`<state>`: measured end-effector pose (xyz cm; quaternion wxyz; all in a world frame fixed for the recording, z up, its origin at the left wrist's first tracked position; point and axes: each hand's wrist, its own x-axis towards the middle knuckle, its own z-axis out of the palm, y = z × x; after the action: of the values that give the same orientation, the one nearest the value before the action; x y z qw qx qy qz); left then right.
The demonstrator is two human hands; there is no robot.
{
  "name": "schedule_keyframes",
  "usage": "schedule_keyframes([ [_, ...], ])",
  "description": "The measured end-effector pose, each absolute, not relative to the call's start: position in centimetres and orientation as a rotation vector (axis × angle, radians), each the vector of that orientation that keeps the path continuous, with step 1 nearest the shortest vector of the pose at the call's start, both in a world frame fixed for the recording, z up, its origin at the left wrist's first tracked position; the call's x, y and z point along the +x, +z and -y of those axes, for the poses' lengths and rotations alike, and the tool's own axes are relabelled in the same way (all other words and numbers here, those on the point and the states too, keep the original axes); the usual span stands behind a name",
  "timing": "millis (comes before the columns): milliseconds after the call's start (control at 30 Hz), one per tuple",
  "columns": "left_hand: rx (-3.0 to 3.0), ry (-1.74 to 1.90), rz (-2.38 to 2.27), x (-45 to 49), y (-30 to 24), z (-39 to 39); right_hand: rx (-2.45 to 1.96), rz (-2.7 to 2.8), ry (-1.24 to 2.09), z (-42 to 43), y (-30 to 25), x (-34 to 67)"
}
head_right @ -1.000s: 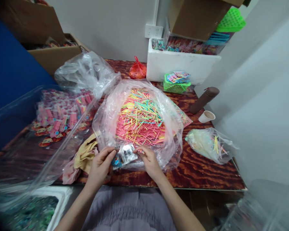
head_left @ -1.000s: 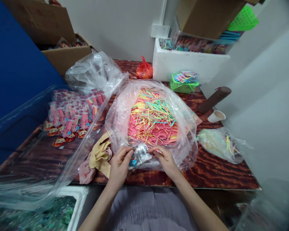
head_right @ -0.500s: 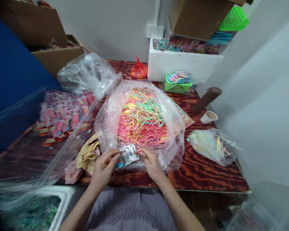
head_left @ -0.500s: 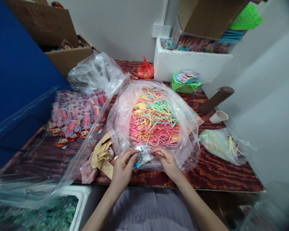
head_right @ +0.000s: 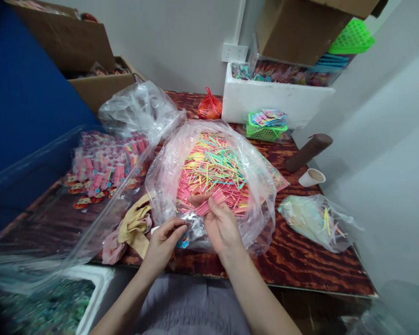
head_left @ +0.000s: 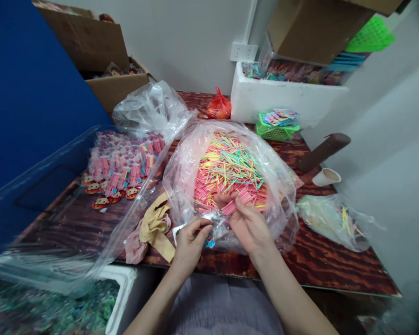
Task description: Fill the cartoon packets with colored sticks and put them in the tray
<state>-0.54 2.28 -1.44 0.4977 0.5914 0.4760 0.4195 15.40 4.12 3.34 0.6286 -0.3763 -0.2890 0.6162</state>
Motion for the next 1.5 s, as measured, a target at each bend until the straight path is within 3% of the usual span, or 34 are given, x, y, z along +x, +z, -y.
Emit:
schedule_keyframes([
  [367, 1.434, 1.093, -1.147, -0.9, -1.0, -1.9, -1.095, 0.903, 1.581, -2.7, 4.6, 14.9],
  [633, 1.203, 1.133, -1.112, -1.3, -0.7, -2.0, -1.058, 0.968, 1.241, -1.6, 4.2, 11.9],
  [1067, 1.112, 1.12, -1.13, -2.0, -2.1, -3.4, -1.204, 1.277, 1.284, -4.1, 4.3, 14.7],
  [1333, 1.066, 1.156, -1.085, -2.6, -1.0, -2.8, -1.241, 1.281, 1.01, -2.0, 4.1, 14.2],
  [1500, 1.016, 1.172, -1.112, -3.9, -1.2, -2.3, -1.37, 2.23, 0.656, 3.3, -0.8, 14.8],
])
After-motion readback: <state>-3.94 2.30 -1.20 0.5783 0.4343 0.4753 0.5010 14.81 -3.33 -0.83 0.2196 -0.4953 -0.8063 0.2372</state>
